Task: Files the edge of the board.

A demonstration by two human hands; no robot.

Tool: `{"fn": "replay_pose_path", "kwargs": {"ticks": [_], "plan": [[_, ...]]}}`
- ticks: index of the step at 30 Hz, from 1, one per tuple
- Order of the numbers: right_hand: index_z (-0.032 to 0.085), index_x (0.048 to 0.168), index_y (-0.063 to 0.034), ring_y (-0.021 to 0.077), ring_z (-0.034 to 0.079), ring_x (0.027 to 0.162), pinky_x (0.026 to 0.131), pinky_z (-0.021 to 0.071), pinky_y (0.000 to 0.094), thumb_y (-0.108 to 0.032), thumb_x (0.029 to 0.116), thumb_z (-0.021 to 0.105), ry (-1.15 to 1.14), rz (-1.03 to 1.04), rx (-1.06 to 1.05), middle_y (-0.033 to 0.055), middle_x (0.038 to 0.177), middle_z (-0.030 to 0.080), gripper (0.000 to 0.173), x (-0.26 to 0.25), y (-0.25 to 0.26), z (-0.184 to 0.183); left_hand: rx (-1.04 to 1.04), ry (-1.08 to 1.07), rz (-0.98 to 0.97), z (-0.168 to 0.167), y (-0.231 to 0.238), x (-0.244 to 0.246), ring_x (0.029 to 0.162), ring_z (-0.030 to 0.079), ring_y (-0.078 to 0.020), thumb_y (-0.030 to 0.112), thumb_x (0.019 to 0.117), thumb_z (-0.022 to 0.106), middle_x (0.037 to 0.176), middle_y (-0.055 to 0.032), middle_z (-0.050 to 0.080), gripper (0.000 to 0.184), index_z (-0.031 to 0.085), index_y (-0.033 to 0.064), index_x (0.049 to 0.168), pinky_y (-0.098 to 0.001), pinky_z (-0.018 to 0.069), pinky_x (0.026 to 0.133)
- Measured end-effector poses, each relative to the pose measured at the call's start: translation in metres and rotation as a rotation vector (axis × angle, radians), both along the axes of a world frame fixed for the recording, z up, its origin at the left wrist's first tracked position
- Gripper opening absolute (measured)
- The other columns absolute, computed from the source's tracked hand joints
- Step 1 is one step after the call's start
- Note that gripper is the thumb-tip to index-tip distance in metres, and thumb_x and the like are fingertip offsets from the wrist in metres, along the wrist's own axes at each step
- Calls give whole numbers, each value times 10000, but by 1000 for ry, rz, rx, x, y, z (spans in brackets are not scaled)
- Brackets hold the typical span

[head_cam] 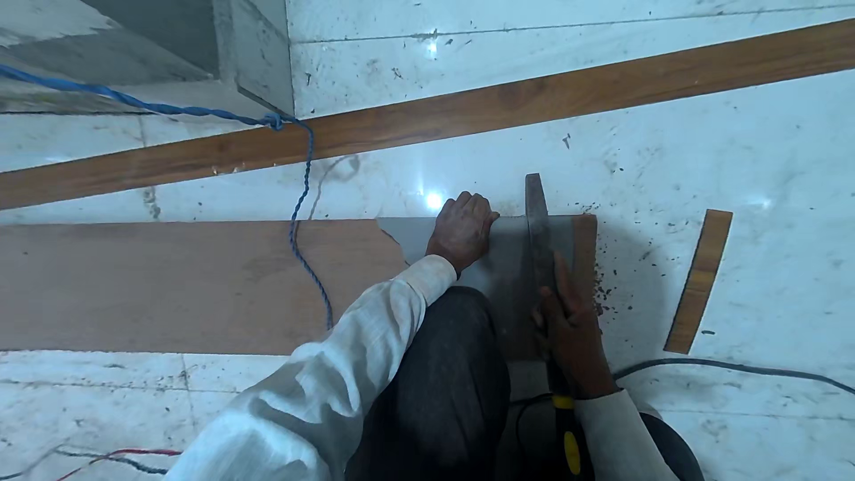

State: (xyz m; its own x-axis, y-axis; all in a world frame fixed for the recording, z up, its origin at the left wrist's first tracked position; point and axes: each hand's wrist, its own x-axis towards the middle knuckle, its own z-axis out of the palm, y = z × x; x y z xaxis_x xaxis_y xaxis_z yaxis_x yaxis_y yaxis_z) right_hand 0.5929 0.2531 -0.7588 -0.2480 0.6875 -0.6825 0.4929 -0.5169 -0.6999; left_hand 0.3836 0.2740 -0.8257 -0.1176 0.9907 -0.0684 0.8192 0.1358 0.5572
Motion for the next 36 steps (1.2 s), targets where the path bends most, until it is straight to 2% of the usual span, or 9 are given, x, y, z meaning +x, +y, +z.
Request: {"fn": "replay_pose_path", "kwargs": {"ticks": [9, 13, 16, 22, 24, 26, 29, 31, 36], "plan": [[232, 1639, -206, 117, 444, 399, 359, 421, 289, -185, 1089, 409, -58, 60, 53, 15, 615, 491, 578, 0, -3, -3, -28, -10, -3, 3, 0, 0, 986, 683, -402, 146, 1041, 552, 981, -241, 694, 283, 676, -89, 946, -501, 531, 833], [276, 1629, -180, 198, 503, 484, 462, 467, 391, -194, 1095, 452, -249, 192, 186, 127, 714, 600, 563, -10, 2, -3, 18, -23, 4, -3, 0, -2, 977, 695, -399, 145, 1033, 560, 983, -232, 707, 269, 691, -77, 955, -508, 541, 826], [293, 1623, -178, 201, 517, 467, 436, 474, 397, -212, 1093, 453, -272, 230, 261, 116, 708, 600, 554, -6, 0, -7, 29, -19, 10, -3, -2, 1, 981, 695, -388, 143, 1030, 563, 987, -224, 710, 258, 689, -69, 956, -502, 540, 829], [329, 1592, -44, 301, 611, 617, 585, 527, 491, -97, 1057, 478, -342, 275, 400, 225, 901, 684, 557, -9, -10, -7, 11, -12, -1, -1, -2, -1, 976, 695, -389, 133, 1018, 580, 977, -225, 707, 239, 692, -69, 957, -496, 542, 825], [298, 1609, -70, 408, 681, 758, 691, 541, 596, -133, 1073, 476, -371, 323, 415, 281, 1046, 698, 569, -13, 5, -15, -81, -20, -19, 4, -4, 2, 1053, 677, -410, 145, 1048, 532, 1056, -247, 700, 278, 685, -86, 1015, -516, 524, 888], [259, 1630, -126, 390, 665, 812, 726, 528, 585, -179, 1089, 462, -358, 343, 386, 277, 1119, 678, 580, -17, 25, -19, -47, -3, -14, 2, 0, 0, 1056, 682, -414, 149, 1048, 530, 1065, -248, 706, 285, 692, -83, 1015, -525, 531, 893], [269, 1633, -193, 267, 602, 644, 595, 519, 476, -206, 1089, 469, -297, 283, 267, 191, 937, 678, 580, -9, 24, -6, 1, -19, -6, -1, -3, 1, 999, 688, -410, 140, 1037, 545, 1009, -240, 703, 267, 687, -76, 970, -522, 535, 849], [264, 1632, -197, 165, 512, 482, 433, 478, 350, -182, 1083, 453, -162, 154, 170, 86, 737, 584, 581, 0, 14, -1, -19, -27, -2, -1, -1, -2, 1006, 683, -409, 143, 1045, 536, 1008, -237, 700, 270, 685, -72, 977, -517, 530, 857], [254, 1632, -200, 128, 449, 416, 364, 426, 298, -174, 1078, 441, -42, 25, 60, 38, 658, 520, 586, 10, 0, 0, 33, -14, -9, -4, -2, -1, 983, 686, -403, 139, 1034, 540, 987, -232, 699, 264, 683, -70, 958, -514, 534, 826]]}}
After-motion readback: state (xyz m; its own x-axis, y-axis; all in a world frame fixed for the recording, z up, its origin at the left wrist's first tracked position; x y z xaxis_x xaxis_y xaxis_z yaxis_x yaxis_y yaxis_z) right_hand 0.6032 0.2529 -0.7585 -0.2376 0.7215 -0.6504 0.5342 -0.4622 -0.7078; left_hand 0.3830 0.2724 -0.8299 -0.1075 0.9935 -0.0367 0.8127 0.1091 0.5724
